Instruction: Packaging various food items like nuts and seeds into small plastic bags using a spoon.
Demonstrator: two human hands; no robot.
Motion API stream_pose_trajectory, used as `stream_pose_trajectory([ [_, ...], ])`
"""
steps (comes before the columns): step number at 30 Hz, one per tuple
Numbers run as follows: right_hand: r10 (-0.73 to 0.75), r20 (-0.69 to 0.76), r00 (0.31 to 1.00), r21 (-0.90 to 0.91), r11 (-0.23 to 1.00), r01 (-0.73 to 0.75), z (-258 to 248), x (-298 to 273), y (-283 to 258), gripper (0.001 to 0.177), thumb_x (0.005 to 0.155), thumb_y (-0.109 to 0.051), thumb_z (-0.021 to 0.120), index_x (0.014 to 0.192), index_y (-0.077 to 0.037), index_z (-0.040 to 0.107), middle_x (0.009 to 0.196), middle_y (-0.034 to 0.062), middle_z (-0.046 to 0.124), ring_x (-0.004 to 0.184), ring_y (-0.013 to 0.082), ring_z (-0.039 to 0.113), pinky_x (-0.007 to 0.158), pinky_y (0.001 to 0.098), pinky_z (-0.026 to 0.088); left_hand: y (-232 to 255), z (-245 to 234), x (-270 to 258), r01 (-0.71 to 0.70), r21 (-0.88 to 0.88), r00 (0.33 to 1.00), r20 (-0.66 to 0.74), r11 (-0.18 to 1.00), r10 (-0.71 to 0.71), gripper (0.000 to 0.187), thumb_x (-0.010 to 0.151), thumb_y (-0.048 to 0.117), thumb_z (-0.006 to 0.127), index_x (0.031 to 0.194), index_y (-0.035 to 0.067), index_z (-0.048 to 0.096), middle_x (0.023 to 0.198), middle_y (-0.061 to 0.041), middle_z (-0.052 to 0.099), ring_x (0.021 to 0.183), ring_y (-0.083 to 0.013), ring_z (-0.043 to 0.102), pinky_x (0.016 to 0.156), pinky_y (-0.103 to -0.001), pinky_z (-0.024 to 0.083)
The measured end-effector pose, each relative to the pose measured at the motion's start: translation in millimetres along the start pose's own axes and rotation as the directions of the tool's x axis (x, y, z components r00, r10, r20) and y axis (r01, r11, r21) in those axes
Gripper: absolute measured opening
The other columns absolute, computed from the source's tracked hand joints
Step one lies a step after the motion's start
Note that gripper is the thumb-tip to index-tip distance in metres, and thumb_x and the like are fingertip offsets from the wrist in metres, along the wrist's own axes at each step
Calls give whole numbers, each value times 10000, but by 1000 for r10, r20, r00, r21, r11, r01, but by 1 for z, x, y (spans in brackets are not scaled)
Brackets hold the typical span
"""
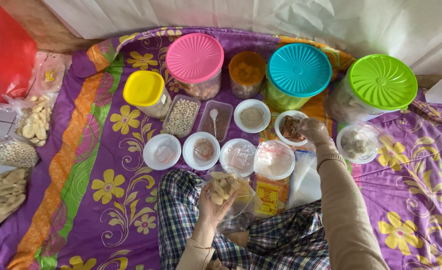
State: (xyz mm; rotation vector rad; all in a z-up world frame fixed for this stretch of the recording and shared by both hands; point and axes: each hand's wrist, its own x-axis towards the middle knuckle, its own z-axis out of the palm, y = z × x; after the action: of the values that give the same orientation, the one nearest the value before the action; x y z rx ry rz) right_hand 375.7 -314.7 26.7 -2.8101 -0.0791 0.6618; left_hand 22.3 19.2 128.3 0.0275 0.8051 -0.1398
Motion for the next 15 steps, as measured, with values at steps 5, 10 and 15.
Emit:
stream_pose_trajectory([
  [5,34,-59,998,215,976,-20,-56,-91,-56,338,919,-429,612,1049,-137,722,1218,153,673,1137,340,619,964,444,485,-2,0,2,0,-74,999,37,997,3,573,949,379,551,1418,49,534,1364,-244,586,1251,-414,573,1037,-552,500],
  [10,115,-66,991,326,941,-88,-78,-139,-67,321,887,-482,593,1106,-263,679,1205,102,690,1123,329,641,949,443,500,-2,4,24,24,-162,998,56,986,-15,583,900,309,631,1447,135,536,1484,-160,559,1327,-430,535,1127,-660,402],
  [15,61,-108,992,576,817,12,-80,-194,-93,445,885,-629,690,1230,-352,635,1009,-38,750,965,152,724,907,332,510,-2,-5,69,-54,-170,902,414,984,121,174,917,298,581,969,182,700,984,-51,747,861,-327,678,897,-491,574],
])
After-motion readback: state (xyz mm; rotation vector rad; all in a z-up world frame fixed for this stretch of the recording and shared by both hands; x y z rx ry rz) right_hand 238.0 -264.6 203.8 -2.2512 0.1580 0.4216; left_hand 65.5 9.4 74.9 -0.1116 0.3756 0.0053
